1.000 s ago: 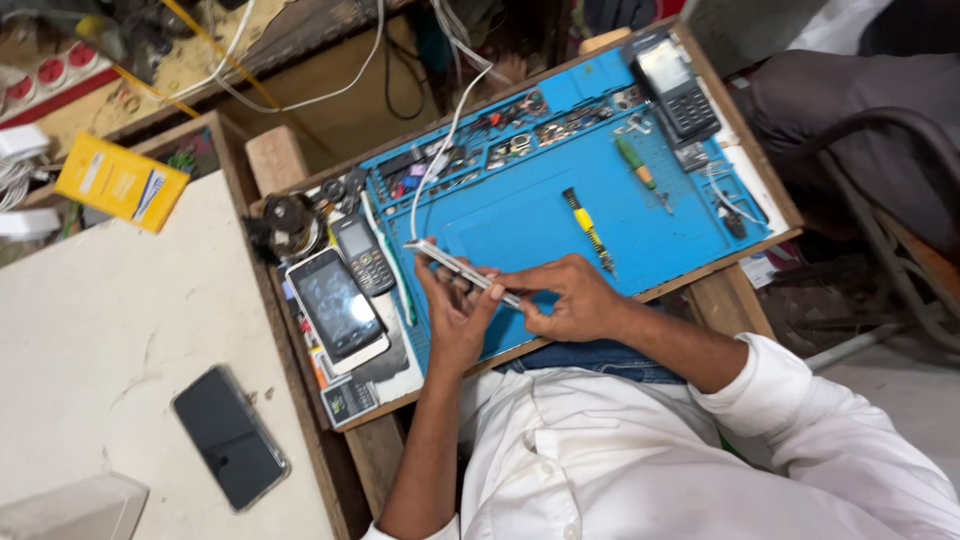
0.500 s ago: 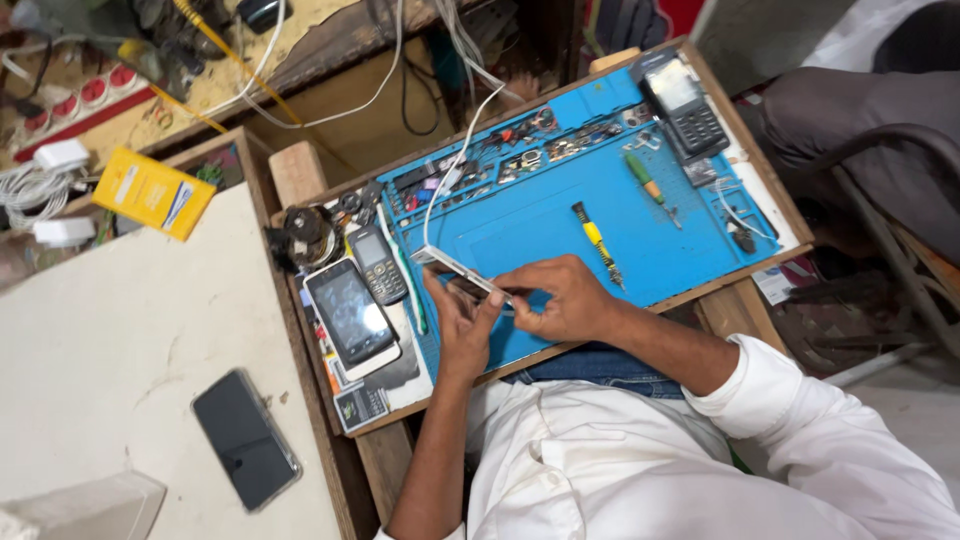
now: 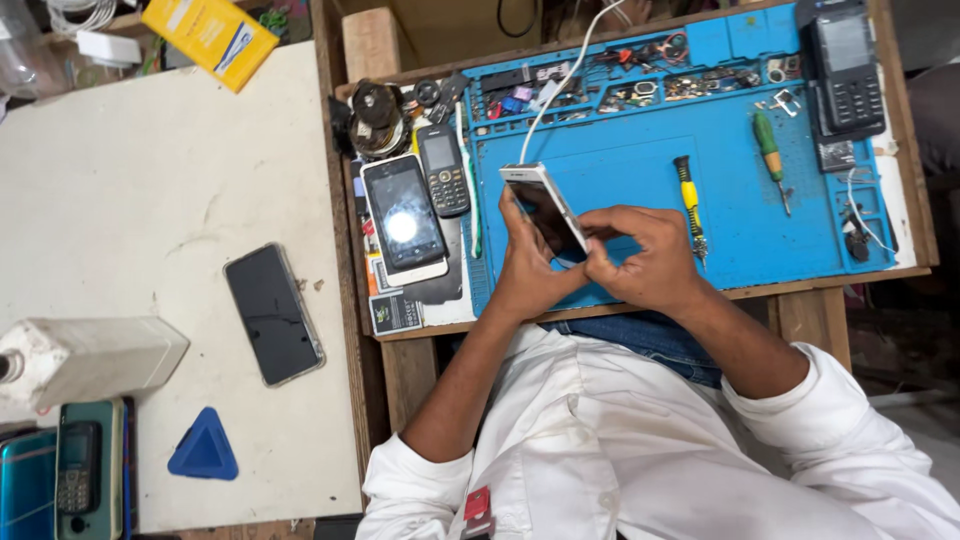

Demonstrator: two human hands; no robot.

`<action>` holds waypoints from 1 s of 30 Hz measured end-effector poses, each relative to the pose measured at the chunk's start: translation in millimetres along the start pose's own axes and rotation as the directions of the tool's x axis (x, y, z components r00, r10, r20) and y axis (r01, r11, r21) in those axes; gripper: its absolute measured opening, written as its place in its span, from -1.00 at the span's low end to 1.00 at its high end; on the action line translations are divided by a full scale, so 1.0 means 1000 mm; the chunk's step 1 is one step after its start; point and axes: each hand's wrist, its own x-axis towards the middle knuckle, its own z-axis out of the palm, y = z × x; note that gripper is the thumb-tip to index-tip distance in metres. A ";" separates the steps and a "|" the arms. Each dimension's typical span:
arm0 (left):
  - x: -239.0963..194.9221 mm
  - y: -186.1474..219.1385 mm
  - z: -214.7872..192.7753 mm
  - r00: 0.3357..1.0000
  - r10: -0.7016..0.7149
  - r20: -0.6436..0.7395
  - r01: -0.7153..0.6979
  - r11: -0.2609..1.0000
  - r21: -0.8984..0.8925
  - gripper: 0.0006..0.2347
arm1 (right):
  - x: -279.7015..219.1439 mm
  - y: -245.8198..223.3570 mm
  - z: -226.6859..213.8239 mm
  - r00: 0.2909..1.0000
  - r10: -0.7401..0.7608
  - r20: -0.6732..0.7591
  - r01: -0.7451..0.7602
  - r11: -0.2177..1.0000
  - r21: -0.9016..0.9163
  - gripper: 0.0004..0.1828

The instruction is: The person removes the back cover of a white smartphone using a yellow pry tool, then detaches the battery connector and removes the battery. The person reconnects the battery and reassembles the phone, placing the back cover back on.

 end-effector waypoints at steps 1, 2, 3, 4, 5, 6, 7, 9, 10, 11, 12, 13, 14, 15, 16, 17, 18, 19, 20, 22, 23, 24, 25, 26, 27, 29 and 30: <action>0.000 0.002 0.001 0.999 -0.032 -0.028 0.032 0.999 0.001 0.06 | -0.001 -0.001 0.002 1.000 0.008 -0.006 -0.008 1.000 -0.015 -0.71; 0.002 0.004 0.001 0.999 -0.036 -0.029 0.036 0.999 -0.008 0.05 | -0.003 -0.002 0.005 1.000 0.006 -0.016 -0.007 0.999 -0.052 -0.70; 0.003 0.006 0.000 0.999 -0.040 -0.029 0.039 0.999 -0.016 0.03 | -0.004 -0.003 0.008 1.000 0.004 -0.026 -0.006 0.996 -0.088 -0.69; 0.004 0.007 0.000 0.999 -0.043 -0.025 0.042 0.999 -0.027 0.02 | -0.004 -0.004 0.010 0.999 0.002 -0.040 -0.007 0.992 -0.128 -0.69; 0.004 0.009 0.000 0.999 -0.042 -0.022 0.041 0.999 -0.026 0.02 | -0.005 -0.006 0.011 0.999 0.018 -0.042 -0.022 0.996 -0.091 -0.68; 0.004 0.010 0.000 0.999 -0.036 -0.020 0.035 0.999 -0.028 0.02 | -0.004 -0.008 0.012 0.999 0.030 -0.043 -0.033 0.998 -0.059 -0.68; 0.004 0.011 -0.001 0.999 -0.030 -0.017 0.030 0.999 -0.029 0.02 | -0.002 -0.010 0.011 0.998 0.043 -0.043 -0.044 0.999 -0.026 -0.67; 0.004 0.015 0.000 1.000 -0.008 0.004 0.008 0.998 -0.067 0.03 | 0.006 -0.015 0.004 0.999 0.041 0.000 -0.041 0.999 -0.002 -0.63; 0.003 0.016 0.000 1.000 0.002 0.013 -0.001 0.996 -0.085 0.03 | 0.010 -0.017 -0.001 0.999 0.041 0.023 -0.042 0.999 0.011 -0.61; 0.003 0.018 0.002 1.000 0.005 0.009 -0.005 0.999 -0.050 0.05 | 0.016 -0.018 -0.005 1.000 0.018 0.017 -0.019 0.999 0.035 -0.57; 0.002 0.020 0.003 1.000 0.007 0.010 -0.007 1.000 -0.013 0.07 | 0.023 -0.020 -0.008 1.000 -0.003 0.006 0.002 0.998 0.059 -0.53; 0.002 0.022 0.004 1.000 0.008 0.010 -0.008 1.000 0.025 0.09 | 0.029 -0.021 -0.011 1.000 -0.023 -0.006 0.024 0.996 0.084 -0.50; 0.002 0.024 0.005 1.000 0.007 0.015 -0.007 1.000 0.005 0.08 | 0.034 -0.022 -0.012 1.000 -0.025 0.008 0.024 0.994 0.104 -0.48; 0.002 0.026 0.006 1.000 0.006 0.020 -0.006 1.000 -0.015 0.07 | 0.040 -0.023 -0.012 0.999 -0.027 0.022 0.024 0.992 0.125 -0.45; 0.003 0.029 0.006 1.000 0.007 0.025 -0.006 0.999 -0.035 0.06 | 0.044 -0.024 -0.013 0.999 -0.030 0.036 0.025 0.989 0.145 -0.43; 0.004 0.031 0.008 0.999 0.024 0.025 -0.024 1.000 -0.010 0.04 | 0.047 -0.027 -0.012 0.998 -0.046 0.040 0.041 0.991 0.127 -0.42; 0.004 0.033 0.009 0.999 0.043 0.025 -0.044 0.999 0.015 0.03 | 0.048 -0.029 -0.012 0.997 -0.064 0.045 0.059 0.992 0.108 -0.41; 0.004 0.035 0.009 0.998 0.063 0.024 -0.064 0.997 0.040 0.01 | 0.049 -0.030 -0.011 0.995 -0.081 0.050 0.076 0.993 0.089 -0.40; 0.005 0.036 0.010 0.998 0.063 0.021 -0.064 0.997 0.039 0.01 | 0.049 -0.032 -0.010 0.996 -0.073 0.051 0.068 0.993 0.095 -0.43; 0.005 0.035 0.009 0.998 0.064 0.014 -0.064 0.997 0.036 0.01 | 0.049 -0.032 -0.008 0.997 -0.056 0.054 0.050 0.993 0.106 -0.47; 0.005 0.034 0.009 0.998 0.068 0.015 -0.068 0.997 0.041 0.01 | 0.048 -0.031 -0.008 0.997 -0.051 0.055 0.045 0.992 0.117 -0.48; 0.004 0.033 0.009 0.997 0.072 0.015 -0.073 0.996 0.048 0.01 | 0.048 -0.029 -0.008 0.997 -0.048 0.057 0.040 0.991 0.130 -0.48; 0.003 0.032 0.009 0.997 0.077 0.014 -0.077 0.996 0.055 0.01 | 0.047 -0.028 -0.007 0.997 -0.045 0.060 0.036 0.989 0.142 -0.49; 0.003 0.032 0.009 0.997 0.079 0.012 -0.080 0.995 0.056 0.02 | 0.048 -0.026 -0.007 0.997 -0.040 0.060 0.031 0.989 0.145 -0.50; 0.003 0.033 0.010 0.997 0.082 0.010 -0.082 0.995 0.058 0.02 | 0.047 -0.026 -0.008 0.998 -0.036 0.061 0.026 0.989 0.149 -0.51; 0.002 0.035 0.011 0.997 0.079 0.009 -0.079 0.994 0.072 0.03 | 0.046 -0.027 -0.007 0.998 -0.022 0.061 0.011 0.985 0.171 -0.53; 0.002 0.037 0.012 0.997 0.075 0.010 -0.075 0.994 0.083 0.03 | 0.046 -0.027 -0.008 0.998 -0.013 0.060 0.002 0.982 0.188 -0.54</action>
